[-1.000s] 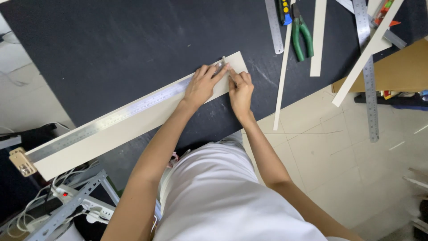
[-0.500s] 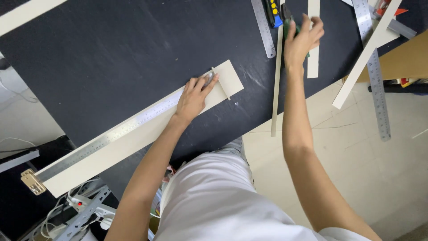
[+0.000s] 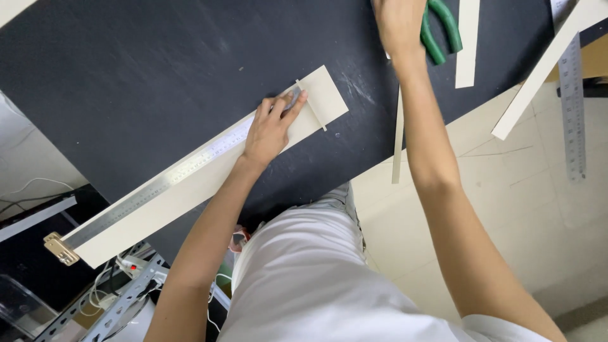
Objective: Measuring and cutting thin strips of material from a larger sheet using a metal ruler and a utility knife on a dark workbench.
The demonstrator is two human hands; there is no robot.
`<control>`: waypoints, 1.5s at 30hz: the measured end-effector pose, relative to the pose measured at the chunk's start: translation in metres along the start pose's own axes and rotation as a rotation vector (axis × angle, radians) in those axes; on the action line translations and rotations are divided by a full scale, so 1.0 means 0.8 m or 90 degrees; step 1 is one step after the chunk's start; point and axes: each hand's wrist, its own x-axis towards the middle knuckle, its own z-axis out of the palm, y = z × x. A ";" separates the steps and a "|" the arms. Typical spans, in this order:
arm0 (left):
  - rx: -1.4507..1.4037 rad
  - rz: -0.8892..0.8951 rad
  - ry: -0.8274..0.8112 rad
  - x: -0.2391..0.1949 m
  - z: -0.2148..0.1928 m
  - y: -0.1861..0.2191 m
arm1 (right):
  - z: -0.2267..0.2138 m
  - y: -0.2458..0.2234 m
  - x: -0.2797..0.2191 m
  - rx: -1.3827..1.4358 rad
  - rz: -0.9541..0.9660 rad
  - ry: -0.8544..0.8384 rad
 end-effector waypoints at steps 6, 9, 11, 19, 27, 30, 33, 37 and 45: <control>-0.004 -0.009 0.018 0.002 -0.001 0.002 | -0.071 -0.113 -0.128 0.154 0.149 -0.141; -0.006 -0.008 0.025 0.001 0.002 0.001 | -0.047 -0.070 -0.225 0.389 0.350 -0.290; -0.006 -0.010 0.034 0.001 -0.001 0.002 | -0.060 -0.095 -0.243 0.519 0.502 -0.294; 0.002 -0.005 0.061 0.006 -0.007 0.004 | -0.121 -0.191 -0.197 0.223 0.181 -0.322; 0.014 -0.009 0.060 0.005 -0.004 0.002 | -0.136 -0.204 -0.168 -0.049 0.023 -0.405; 0.007 -0.004 0.060 0.004 -0.002 0.001 | -0.145 -0.215 -0.153 -0.028 0.036 -0.436; -0.007 -0.005 0.042 0.005 -0.004 -0.003 | -0.163 -0.212 -0.168 -0.041 0.023 -0.450; -0.015 -0.008 0.023 0.001 -0.006 0.000 | -0.161 -0.198 -0.179 -0.086 0.041 -0.462; -0.012 -0.006 0.058 0.002 -0.002 -0.006 | -0.049 -0.170 -0.170 0.240 0.270 -0.238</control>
